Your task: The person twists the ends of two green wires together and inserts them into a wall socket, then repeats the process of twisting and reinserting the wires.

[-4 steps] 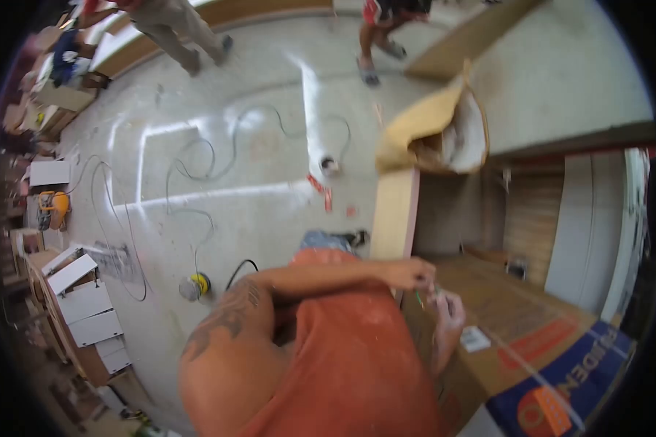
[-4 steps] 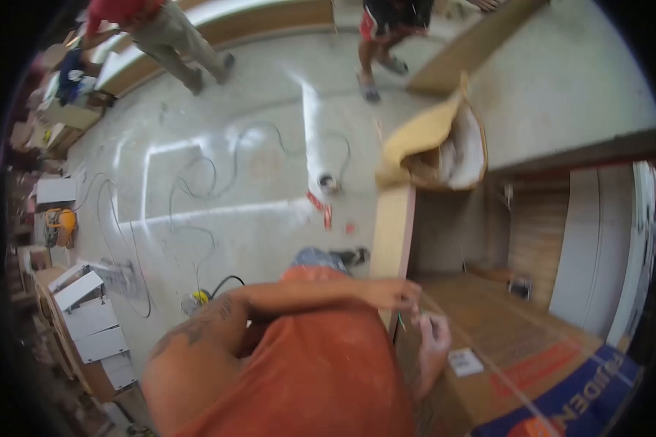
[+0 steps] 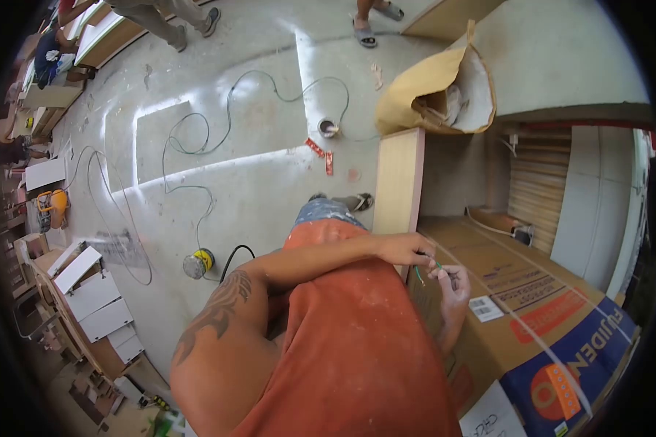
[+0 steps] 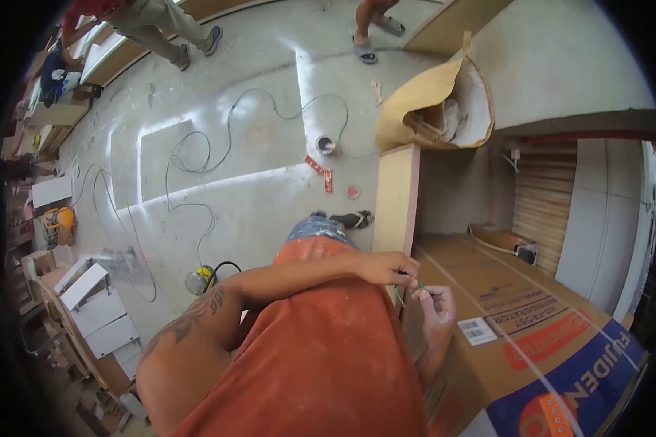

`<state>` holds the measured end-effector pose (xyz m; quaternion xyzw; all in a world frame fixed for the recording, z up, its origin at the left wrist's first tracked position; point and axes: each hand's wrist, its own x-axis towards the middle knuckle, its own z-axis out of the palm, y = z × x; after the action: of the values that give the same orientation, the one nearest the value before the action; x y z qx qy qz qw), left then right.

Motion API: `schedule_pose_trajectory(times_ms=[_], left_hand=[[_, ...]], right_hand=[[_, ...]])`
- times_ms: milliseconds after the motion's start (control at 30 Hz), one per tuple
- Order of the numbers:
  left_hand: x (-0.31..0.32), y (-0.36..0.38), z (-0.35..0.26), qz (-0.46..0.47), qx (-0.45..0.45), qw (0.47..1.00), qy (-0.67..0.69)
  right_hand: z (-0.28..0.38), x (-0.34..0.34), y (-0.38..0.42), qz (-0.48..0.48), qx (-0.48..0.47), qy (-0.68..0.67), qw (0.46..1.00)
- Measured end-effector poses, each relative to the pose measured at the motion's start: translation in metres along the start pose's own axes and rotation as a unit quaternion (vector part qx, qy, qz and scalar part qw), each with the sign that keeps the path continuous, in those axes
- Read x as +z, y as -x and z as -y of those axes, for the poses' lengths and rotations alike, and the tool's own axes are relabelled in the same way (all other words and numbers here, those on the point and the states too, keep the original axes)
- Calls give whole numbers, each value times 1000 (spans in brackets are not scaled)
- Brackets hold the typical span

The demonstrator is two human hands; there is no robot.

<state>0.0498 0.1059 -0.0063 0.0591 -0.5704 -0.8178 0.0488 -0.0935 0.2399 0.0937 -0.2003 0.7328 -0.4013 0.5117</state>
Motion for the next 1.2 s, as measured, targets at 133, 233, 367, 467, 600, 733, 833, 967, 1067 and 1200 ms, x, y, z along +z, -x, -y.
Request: schedule_pose_trajectory(times_ms=[133, 233, 367, 467, 600, 733, 833, 967, 1067, 1200], left_hand=[[-33, -33, 24, 31, 76, 996, -28], [-20, -14, 17, 29, 96, 994, -37], [2, 2, -3, -6, 107, 993, -48], [13, 10, -24, 34, 93, 993, -56], [26, -3, -29, 67, 93, 993, -42], [39, -27, -13, 23, 61, 998, -4], [51, -31, -9, -13, -21, 995, 100], [48, -31, -45, -22, -101, 976, 189], [52, -36, -42, -50, -94, 972, 211], [58, -48, -46, -60, -78, 981, 170]], right_hand=[[-13, -9, -40, 29, -75, 48, 996], [-18, 2, -14, 16, -94, 50, 994], [-22, 7, 13, -57, -158, 90, 982], [-26, 2, 26, -33, -216, 54, 974], [-33, -17, 30, -12, -237, 41, 971], [-29, -46, 13, -29, -305, 165, 938], [-28, -55, -7, -42, -383, 216, 897], [-20, -58, -35, 7, -497, 176, 850], [-22, -59, -36, 6, -461, 194, 866], [-24, -61, -41, -14, -443, 133, 887]])
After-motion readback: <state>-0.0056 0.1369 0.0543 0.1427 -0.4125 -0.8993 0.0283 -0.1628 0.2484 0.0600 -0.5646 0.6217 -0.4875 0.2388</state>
